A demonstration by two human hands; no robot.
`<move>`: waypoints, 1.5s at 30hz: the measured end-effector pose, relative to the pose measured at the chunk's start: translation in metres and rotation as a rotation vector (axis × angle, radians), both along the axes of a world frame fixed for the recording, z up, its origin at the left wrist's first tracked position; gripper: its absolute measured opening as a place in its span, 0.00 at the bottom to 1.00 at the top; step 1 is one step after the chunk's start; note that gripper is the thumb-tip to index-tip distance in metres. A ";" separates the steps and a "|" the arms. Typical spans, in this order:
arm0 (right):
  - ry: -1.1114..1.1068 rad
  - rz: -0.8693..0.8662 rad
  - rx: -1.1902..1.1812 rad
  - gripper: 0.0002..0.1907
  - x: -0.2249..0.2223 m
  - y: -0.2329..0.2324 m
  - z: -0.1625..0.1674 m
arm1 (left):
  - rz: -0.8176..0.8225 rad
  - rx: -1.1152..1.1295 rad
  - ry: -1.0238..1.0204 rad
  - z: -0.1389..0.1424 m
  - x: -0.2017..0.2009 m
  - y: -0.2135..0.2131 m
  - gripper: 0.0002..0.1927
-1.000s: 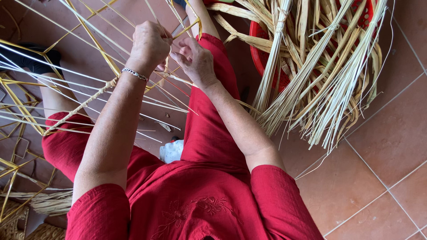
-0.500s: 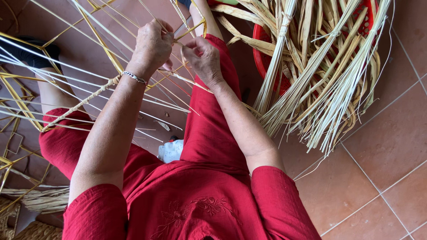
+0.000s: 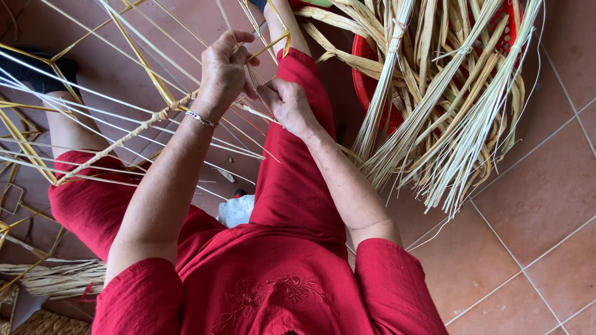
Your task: The person sits on the floor weaving thin palm or bamboo strips onto a rectangular bamboo frame. They bend, twist, and thread the strips around the frame's bars, pulling each strip tight and adding new strips to build up the woven edge.
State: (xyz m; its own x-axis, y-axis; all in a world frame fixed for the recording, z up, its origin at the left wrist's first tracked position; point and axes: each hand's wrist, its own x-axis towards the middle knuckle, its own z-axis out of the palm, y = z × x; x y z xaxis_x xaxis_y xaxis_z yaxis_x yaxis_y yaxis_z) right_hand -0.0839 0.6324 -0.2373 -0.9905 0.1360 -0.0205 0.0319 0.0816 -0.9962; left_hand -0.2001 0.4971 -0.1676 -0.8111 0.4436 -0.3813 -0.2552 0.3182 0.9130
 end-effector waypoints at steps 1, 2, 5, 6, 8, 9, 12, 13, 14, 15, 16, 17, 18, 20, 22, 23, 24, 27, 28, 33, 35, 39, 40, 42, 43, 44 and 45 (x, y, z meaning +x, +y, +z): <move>0.102 0.005 0.061 0.12 0.002 0.002 0.003 | 0.011 -0.012 -0.010 -0.001 0.000 0.000 0.15; -0.039 -0.008 -0.114 0.12 0.003 0.007 0.006 | 0.007 -0.016 0.016 -0.003 0.000 0.000 0.14; -0.274 -0.003 -0.631 0.14 0.006 0.032 0.025 | -0.029 -0.034 0.088 -0.006 -0.001 -0.004 0.13; -0.211 0.018 -0.787 0.16 0.001 0.042 0.033 | -0.056 -0.036 0.122 -0.006 -0.002 -0.006 0.14; -0.114 0.024 -0.931 0.16 -0.012 0.054 0.046 | -0.091 -0.040 0.179 -0.007 -0.002 -0.006 0.18; -0.078 0.011 -0.919 0.14 -0.022 0.058 0.052 | -0.100 -0.040 0.207 -0.007 -0.001 -0.006 0.20; -0.131 -0.067 -0.910 0.13 -0.057 0.065 0.067 | -0.087 -0.091 0.317 -0.004 0.004 -0.001 0.19; -0.178 -0.099 -0.914 0.13 -0.069 0.062 0.069 | -0.075 -0.119 0.357 -0.003 0.007 0.001 0.19; -0.161 -0.081 -0.877 0.14 -0.083 0.058 0.072 | -0.056 -0.142 0.362 -0.001 0.009 0.003 0.18; -0.147 -0.063 -0.841 0.15 -0.096 0.054 0.073 | -0.038 -0.165 0.366 0.000 0.011 0.005 0.17; -0.132 -0.045 -0.805 0.16 -0.105 0.049 0.074 | -0.019 -0.189 0.369 0.001 0.012 0.006 0.16; -0.172 -0.067 -0.716 0.18 -0.114 0.043 0.075 | -0.029 -0.200 0.387 0.003 0.012 0.006 0.14; -0.210 -0.091 -0.625 0.19 -0.120 0.037 0.076 | -0.040 -0.207 0.406 0.003 0.012 0.007 0.12; -0.237 -0.084 -0.501 0.22 -0.125 0.034 0.077 | -0.052 -0.225 0.405 0.004 0.010 0.007 0.09; -0.209 -0.017 -0.445 0.26 -0.122 0.032 0.075 | -0.052 -0.255 0.373 0.004 0.008 0.005 0.05; -0.200 -0.030 -0.455 0.27 -0.119 0.035 0.073 | -0.054 -0.262 0.354 0.004 0.008 0.004 0.05; -0.191 -0.040 -0.465 0.29 -0.114 0.043 0.072 | -0.053 -0.269 0.335 0.004 0.006 0.004 0.06; -0.247 -0.215 -0.316 0.33 -0.093 0.049 0.059 | -0.082 -0.292 0.222 0.005 0.000 0.005 0.09; -0.278 -0.298 -0.234 0.36 -0.085 0.048 0.053 | -0.097 -0.297 0.177 0.005 -0.002 0.006 0.10; 0.112 -0.082 0.411 0.13 -0.040 0.036 0.024 | -0.115 -0.332 0.110 0.007 -0.003 0.011 0.07; 0.092 -0.068 0.424 0.12 -0.034 0.033 0.022 | -0.106 -0.330 0.137 0.006 -0.002 0.010 0.05; -0.047 -0.094 0.161 0.12 -0.037 0.050 0.036 | -0.050 -0.189 0.292 -0.001 0.004 0.008 0.18; -0.074 -0.081 -0.032 0.12 -0.040 0.053 0.040 | -0.028 -0.124 0.333 -0.002 0.007 0.006 0.23; 0.088 -0.169 0.229 0.09 -0.056 0.052 0.049 | -0.004 -0.148 0.406 -0.005 0.010 0.007 0.20; 0.172 -0.211 0.360 0.07 -0.066 0.052 0.052 | 0.009 -0.159 0.445 -0.006 0.010 0.008 0.19; 0.297 -0.239 0.509 0.06 -0.076 0.051 0.055 | 0.019 -0.159 0.397 -0.007 0.009 0.008 0.17; 0.422 -0.262 0.658 0.04 -0.085 0.050 0.055 | 0.028 -0.159 0.349 -0.008 0.008 0.007 0.16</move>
